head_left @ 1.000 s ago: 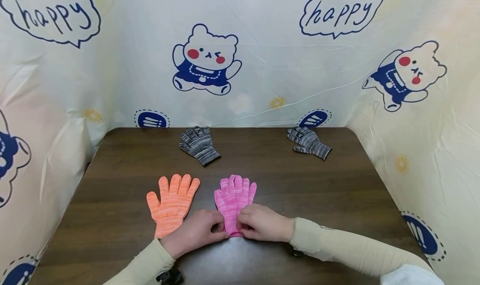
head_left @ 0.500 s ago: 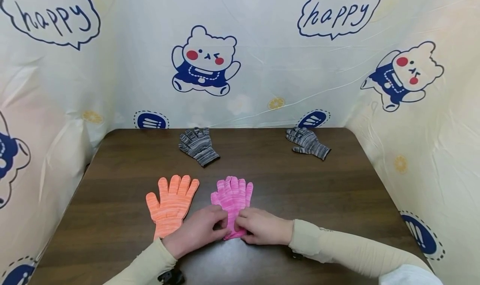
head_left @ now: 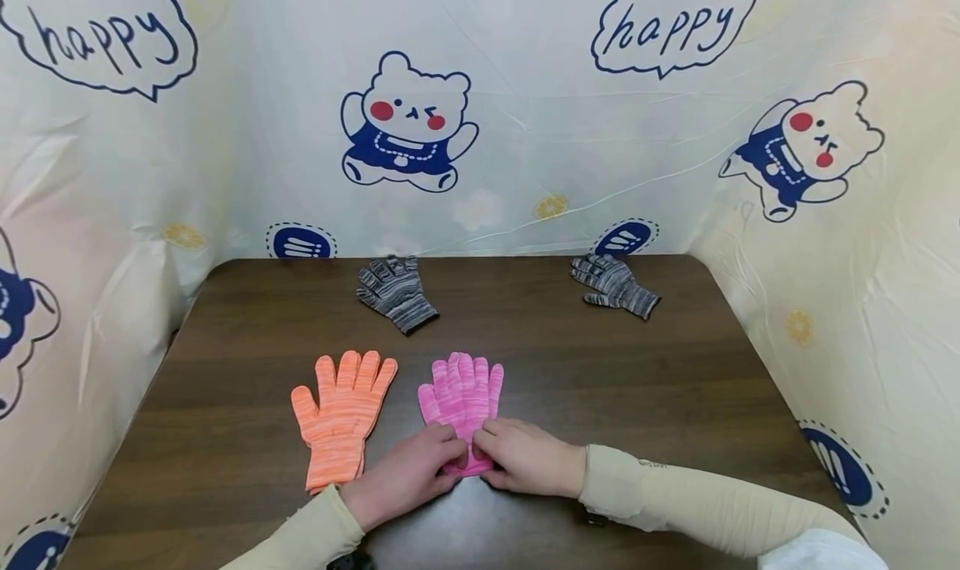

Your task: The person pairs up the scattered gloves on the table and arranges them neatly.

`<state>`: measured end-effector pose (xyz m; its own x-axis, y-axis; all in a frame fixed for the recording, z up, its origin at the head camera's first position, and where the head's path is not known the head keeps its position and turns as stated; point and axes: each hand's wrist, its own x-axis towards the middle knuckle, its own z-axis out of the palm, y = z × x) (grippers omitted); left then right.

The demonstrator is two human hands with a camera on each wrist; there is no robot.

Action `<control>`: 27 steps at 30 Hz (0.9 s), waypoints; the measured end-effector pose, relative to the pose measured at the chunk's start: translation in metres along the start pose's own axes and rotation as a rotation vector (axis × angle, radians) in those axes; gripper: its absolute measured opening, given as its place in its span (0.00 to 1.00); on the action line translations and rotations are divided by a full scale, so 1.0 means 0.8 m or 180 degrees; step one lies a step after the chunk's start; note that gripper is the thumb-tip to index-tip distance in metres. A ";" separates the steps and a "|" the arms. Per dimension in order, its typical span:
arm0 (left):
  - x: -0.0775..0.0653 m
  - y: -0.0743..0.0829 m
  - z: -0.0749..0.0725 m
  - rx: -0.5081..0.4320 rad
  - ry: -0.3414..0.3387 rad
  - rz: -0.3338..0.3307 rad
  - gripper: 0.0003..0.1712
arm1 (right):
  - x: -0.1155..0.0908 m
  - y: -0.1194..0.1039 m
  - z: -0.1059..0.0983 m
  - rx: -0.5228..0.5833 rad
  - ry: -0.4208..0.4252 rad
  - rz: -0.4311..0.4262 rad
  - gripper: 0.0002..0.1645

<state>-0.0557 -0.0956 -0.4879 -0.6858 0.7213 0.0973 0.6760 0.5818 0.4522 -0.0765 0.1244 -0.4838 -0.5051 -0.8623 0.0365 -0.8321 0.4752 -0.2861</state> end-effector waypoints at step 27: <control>0.000 -0.002 -0.009 -0.0100 -0.0231 0.0131 0.07 | 0.003 0.004 0.003 -0.0201 0.0051 -0.0077 0.12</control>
<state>-0.0588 -0.0989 -0.4821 -0.6355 0.7703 0.0524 0.6936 0.5398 0.4770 -0.0795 0.1233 -0.4871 -0.4877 -0.8711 0.0581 -0.8567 0.4647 -0.2238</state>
